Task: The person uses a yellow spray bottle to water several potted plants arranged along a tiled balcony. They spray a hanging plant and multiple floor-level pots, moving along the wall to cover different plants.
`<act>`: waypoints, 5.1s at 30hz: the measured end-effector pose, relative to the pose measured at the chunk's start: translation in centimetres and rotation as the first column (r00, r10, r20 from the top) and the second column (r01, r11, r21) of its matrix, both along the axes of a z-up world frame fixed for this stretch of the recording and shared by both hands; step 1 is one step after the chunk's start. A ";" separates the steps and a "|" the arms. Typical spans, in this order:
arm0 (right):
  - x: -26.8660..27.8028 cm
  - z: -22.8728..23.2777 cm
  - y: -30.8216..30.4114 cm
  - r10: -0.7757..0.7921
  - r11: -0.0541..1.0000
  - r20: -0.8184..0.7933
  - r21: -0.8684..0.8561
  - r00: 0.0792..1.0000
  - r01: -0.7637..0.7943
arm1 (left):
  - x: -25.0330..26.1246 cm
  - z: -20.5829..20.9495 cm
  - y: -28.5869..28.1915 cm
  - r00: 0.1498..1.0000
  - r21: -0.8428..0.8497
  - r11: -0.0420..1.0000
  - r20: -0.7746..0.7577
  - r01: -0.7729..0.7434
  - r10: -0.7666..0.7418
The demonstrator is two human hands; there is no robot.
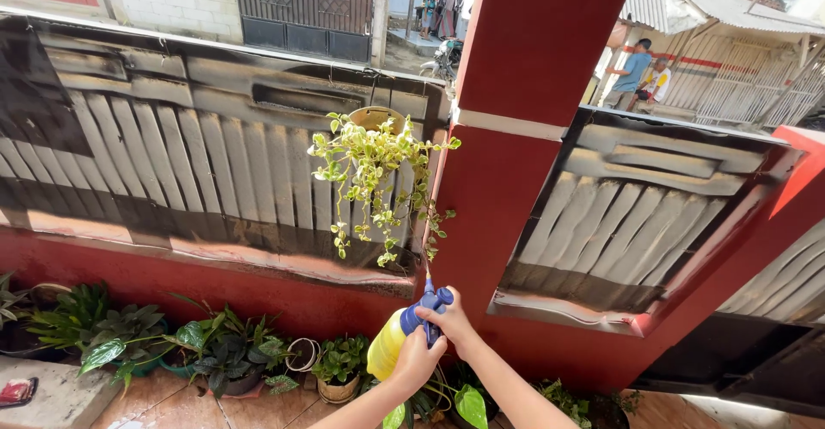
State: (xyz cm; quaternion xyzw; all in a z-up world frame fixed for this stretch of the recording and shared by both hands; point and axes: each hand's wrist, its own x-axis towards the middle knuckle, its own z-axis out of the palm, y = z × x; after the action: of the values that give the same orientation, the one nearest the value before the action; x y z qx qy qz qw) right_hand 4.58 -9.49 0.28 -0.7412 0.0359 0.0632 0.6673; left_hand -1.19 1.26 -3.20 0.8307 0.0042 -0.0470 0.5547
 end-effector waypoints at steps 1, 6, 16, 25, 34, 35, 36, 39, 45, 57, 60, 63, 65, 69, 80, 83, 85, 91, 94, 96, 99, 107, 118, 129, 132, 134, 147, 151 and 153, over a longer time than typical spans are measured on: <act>0.3 0.3 0.2 0.001 1.000 0.002 0.004 1.000 -0.001 | 0.0 0.6 0.2 1.000 0.004 1.000 0.002 -0.001 0.001; 0.3 3.5 1.0 -0.033 0.997 -0.118 0.072 0.992 0.041 | 0.3 2.1 -0.1 1.000 -0.002 1.000 0.004 0.013 -0.013; 1.4 8.0 0.4 -0.071 0.997 0.001 0.025 0.997 0.071 | 1.8 5.9 -1.4 0.997 -0.097 0.995 0.077 0.035 -0.028; 2.2 13.1 0.9 -0.079 0.997 0.134 -0.005 0.988 0.080 | 3.6 10.6 -0.8 0.985 -0.088 0.991 0.152 0.096 -0.082; 3.8 17.3 0.6 -0.200 0.978 0.214 -0.022 0.956 0.209 | 6.2 14.8 -1.0 0.972 -0.082 0.991 0.219 0.107 -0.087; 4.0 17.6 0.4 -0.210 0.975 0.222 -0.021 0.952 0.221 | 6.6 15.1 -1.2 0.968 -0.069 0.990 0.229 0.120 -0.101; 4.3 17.9 0.2 -0.221 0.973 0.231 -0.020 0.948 0.232 | 7.0 15.4 -1.4 0.964 -0.056 0.990 0.240 0.132 -0.115; 3.5 19.3 0.2 -0.230 0.969 0.239 -0.034 0.943 0.245 | 7.6 16.0 -1.8 0.962 -0.069 0.988 0.248 0.135 -0.114; 3.6 18.9 0.4 -0.220 0.968 0.237 -0.071 0.946 0.242 | 7.3 15.7 -1.7 0.963 -0.086 0.984 0.235 0.157 -0.133; 4.7 18.6 3.4 -0.160 0.971 0.249 -0.134 0.955 0.198 | 5.8 16.6 1.9 0.967 -0.085 0.990 0.238 0.112 -0.089; 4.2 18.9 4.9 -0.150 0.974 0.246 -0.131 0.958 0.186 | 5.3 16.8 2.9 0.973 -0.109 0.991 0.224 0.082 -0.056; 5.5 18.2 5.8 -0.124 0.975 0.251 -0.147 0.960 0.164 | 6.1 16.2 4.0 0.974 -0.119 0.991 0.222 0.066 -0.039; 6.1 18.0 6.6 -0.115 0.980 0.250 -0.129 0.961 0.151 | 6.2 16.2 4.8 0.975 -0.122 0.991 0.220 0.050 -0.022; 5.1 19.3 8.8 -0.105 0.986 0.257 -0.101 0.961 0.135 | 6.4 16.5 6.3 0.973 -0.100 0.995 0.231 0.021 0.003; 7.1 20.4 10.5 -0.094 0.990 0.249 -0.080 0.964 0.117 | 7.6 18.5 8.3 0.973 -0.073 0.997 0.231 0.007 0.011; 8.0 20.2 10.2 -0.092 0.989 0.239 -0.091 0.967 0.117 | 7.5 18.9 8.2 0.976 -0.081 0.997 0.216 0.013 0.004; 8.3 20.4 9.9 -0.095 0.989 0.237 -0.089 0.967 0.119 | 7.3 19.4 8.0 0.978 -0.084 0.996 0.210 0.016 0.002; 8.0 22.6 8.8 -0.068 0.993 0.224 -0.080 0.972 0.088 | 8.0 20.9 6.7 0.980 -0.156 0.987 0.200 0.031 0.001; 7.4 24.4 8.0 -0.052 0.994 0.218 -0.083 0.975 0.071 | 7.4 22.7 5.8 0.984 -0.271 0.961 0.180 0.051 -0.001; 6.2 26.2 7.6 -0.034 0.991 0.201 -0.123 0.979 0.060 | 7.7 23.8 4.9 0.986 -0.317 0.946 0.166 0.066 -0.013; 6.9 27.6 6.6 0.004 0.986 0.202 -0.166 0.979 0.030 | 9.5 23.8 2.9 0.992 -0.439 0.897 0.126 0.056 0.000; 11.7 29.2 3.7 0.095 0.970 0.113 -0.235 0.989 -0.066 | 13.2 24.8 -0.3 0.997 -0.570 0.822 0.068 0.018 0.025; 15.1 33.7 2.9 0.246 0.924 0.003 -0.302 0.969 -0.234 | 18.3 27.0 -3.5 0.996 -0.720 0.693 0.024 -0.042 0.085; 19.2 34.8 1.2 0.337 0.878 -0.053 -0.342 0.940 -0.334 | 20.3 27.1 -4.9 0.986 -0.777 0.622 0.005 -0.099 0.164; 19.6 33.3 1.7 0.375 0.864 -0.051 -0.342 0.926 -0.369 | 20.2 26.9 -4.8 0.982 -0.757 0.642 0.002 -0.122 0.189; 17.0 34.8 1.3 0.360 0.868 -0.060 -0.345 0.931 -0.358 | 21.2 26.3 -4.9 0.980 -0.755 0.643 0.002 -0.130 0.200; 19.1 34.0 1.6 0.296 0.861 -0.115 -0.397 0.948 -0.317 | 23.8 24.8 -5.4 0.965 -0.748 0.637 -0.015 -0.184 0.260; 20.0 33.4 1.8 0.288 0.872 -0.116 -0.378 0.951 -0.310 | 24.1 25.1 -5.5 0.964 -0.752 0.630 -0.025 -0.193 0.265; 21.1 32.9 2.2 0.319 0.815 -0.145 -0.464 0.937 -0.349 | 24.1 25.5 -5.3 0.963 -0.772 0.608 -0.019 -0.186 0.269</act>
State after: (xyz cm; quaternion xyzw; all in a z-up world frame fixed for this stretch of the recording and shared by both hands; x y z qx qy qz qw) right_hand 25.67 -7.32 33.19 -0.8762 -0.0597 0.1907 0.4386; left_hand 22.87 -4.08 22.33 0.5105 0.0621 0.0676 0.8550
